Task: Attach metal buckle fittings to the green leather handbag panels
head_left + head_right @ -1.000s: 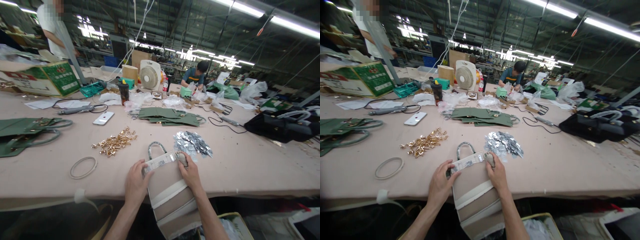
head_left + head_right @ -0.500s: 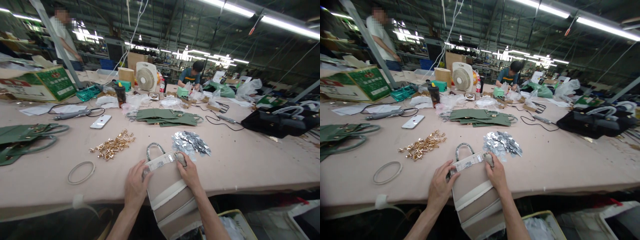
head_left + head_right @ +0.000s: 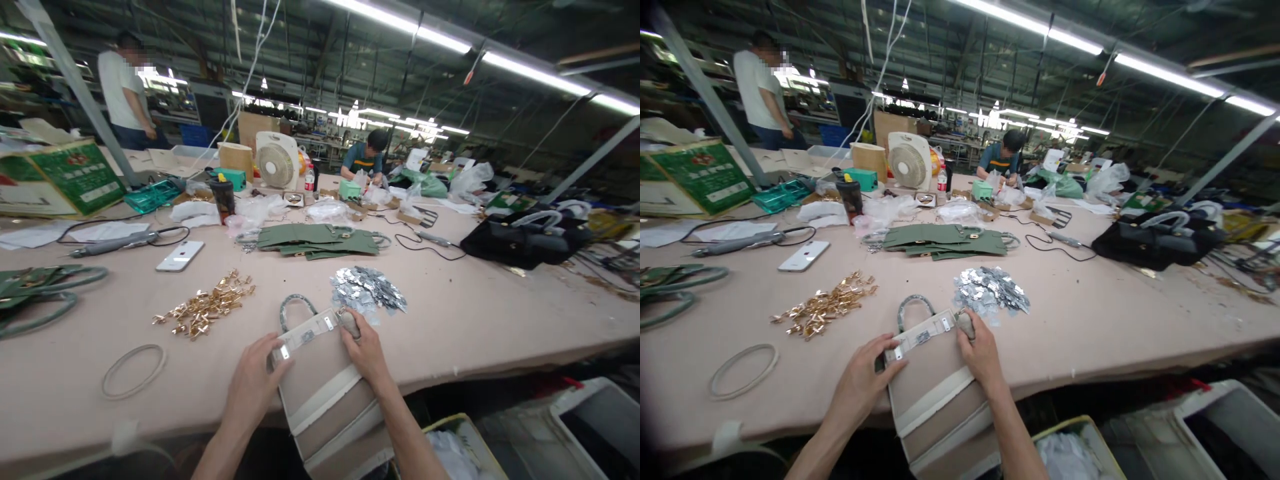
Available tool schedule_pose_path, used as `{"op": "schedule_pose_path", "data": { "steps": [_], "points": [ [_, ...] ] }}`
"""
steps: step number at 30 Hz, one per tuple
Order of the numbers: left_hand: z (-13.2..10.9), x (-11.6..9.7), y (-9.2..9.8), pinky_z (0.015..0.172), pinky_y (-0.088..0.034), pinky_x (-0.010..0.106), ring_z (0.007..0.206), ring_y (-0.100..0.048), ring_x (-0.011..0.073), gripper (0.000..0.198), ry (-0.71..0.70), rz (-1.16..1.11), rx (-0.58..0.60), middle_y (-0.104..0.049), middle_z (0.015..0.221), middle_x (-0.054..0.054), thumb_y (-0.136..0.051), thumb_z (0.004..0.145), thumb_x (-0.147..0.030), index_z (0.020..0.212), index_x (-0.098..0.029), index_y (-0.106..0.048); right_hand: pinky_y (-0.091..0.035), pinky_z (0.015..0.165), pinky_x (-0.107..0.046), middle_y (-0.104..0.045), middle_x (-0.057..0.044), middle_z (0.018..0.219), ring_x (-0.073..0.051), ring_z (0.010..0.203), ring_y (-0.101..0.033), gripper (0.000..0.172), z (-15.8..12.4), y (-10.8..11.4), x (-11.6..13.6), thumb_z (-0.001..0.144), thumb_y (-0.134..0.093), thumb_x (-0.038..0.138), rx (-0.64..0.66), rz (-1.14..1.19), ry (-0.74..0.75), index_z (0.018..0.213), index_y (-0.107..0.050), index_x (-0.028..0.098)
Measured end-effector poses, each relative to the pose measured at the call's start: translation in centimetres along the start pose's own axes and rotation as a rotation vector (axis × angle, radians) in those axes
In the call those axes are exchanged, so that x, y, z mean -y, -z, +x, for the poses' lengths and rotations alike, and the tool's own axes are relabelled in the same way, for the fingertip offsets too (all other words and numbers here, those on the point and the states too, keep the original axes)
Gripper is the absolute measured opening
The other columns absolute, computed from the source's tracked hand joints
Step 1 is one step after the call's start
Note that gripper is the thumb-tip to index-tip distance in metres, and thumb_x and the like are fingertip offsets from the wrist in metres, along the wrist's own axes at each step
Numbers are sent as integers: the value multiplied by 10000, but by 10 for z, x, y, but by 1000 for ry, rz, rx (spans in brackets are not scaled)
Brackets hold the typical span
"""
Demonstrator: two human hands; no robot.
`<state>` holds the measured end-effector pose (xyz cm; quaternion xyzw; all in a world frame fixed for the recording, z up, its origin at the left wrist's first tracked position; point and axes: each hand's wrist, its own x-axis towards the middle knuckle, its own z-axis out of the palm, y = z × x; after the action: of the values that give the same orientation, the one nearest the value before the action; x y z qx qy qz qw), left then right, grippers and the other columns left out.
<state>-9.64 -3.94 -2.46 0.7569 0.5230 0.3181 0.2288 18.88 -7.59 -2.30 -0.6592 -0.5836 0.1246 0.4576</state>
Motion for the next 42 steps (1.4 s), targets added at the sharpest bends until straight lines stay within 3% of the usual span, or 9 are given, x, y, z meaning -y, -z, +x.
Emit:
{"op": "schedule_pose_path", "data": {
  "steps": [5,9,11,16,22,26,28,32,42],
  "points": [
    [20,-22,-12,1113,-470,587,1291,-571,360,386,-287,80,-197,-643,1395,127,-694,901,-431,1240,-249,-676,-522,1063,-404,-721,-73,1306,-273,1191,-679,411,4,2,4,925,-642,316,-57,76,-20,1331,-654,257],
    [43,-55,-35,1104,-492,529,1285,-585,315,314,-554,107,-11,-689,1337,94,-622,954,-292,1263,-260,-672,-538,997,-376,-731,-62,1219,-251,1096,-681,412,4,5,4,943,-637,398,-115,205,-123,1324,-644,243],
    [52,-64,-43,1093,-497,523,1282,-592,314,326,-601,159,89,-688,1353,85,-629,947,-258,1270,-253,-676,-571,844,-326,-734,-44,1066,-211,913,-682,428,3,6,3,959,-618,447,-146,321,-195,1328,-620,232],
    [60,-64,-49,1027,-522,473,1245,-616,292,288,-559,218,144,-713,1321,66,-615,969,-271,1244,-273,-698,-475,539,-217,-619,26,838,-115,607,-538,386,7,11,-1,951,-611,501,-230,740,-291,1223,-596,228],
    [58,-62,-51,1056,-492,479,1253,-616,287,287,-529,212,132,-719,1329,76,-602,973,-298,1237,-258,-709,-365,480,-201,-469,76,624,-89,505,-420,297,34,15,24,934,-636,491,-264,874,-254,872,-578,207],
    [58,-60,-52,1063,-490,491,1271,-611,294,297,-519,223,145,-713,1349,76,-597,965,-284,1239,-246,-705,-396,503,-224,-473,68,635,-88,499,-445,303,53,-4,49,888,-642,461,-263,992,-233,768,-509,216],
    [58,-59,-53,1061,-491,487,1269,-615,292,292,-516,213,138,-719,1341,69,-596,961,-270,1230,-251,-707,-327,439,-215,-405,89,577,-79,435,-377,339,57,-17,54,893,-613,481,-306,1029,-263,723,-470,224],
    [57,-59,-53,1051,-496,477,1269,-617,287,290,-519,182,124,-723,1330,65,-594,948,-235,1215,-261,-706,-224,397,-215,-305,108,509,-75,379,-277,412,52,-38,54,967,-518,502,-439,1042,-209,671,-412,236],
    [58,-59,-50,1045,-504,476,1274,-607,291,274,-483,119,137,-726,1305,74,-634,910,-220,1174,-262,-696,-226,416,-224,-297,94,512,-81,389,-265,396,43,-51,47,1002,-492,409,-473,1060,-74,655,-426,229]
  ]
}}
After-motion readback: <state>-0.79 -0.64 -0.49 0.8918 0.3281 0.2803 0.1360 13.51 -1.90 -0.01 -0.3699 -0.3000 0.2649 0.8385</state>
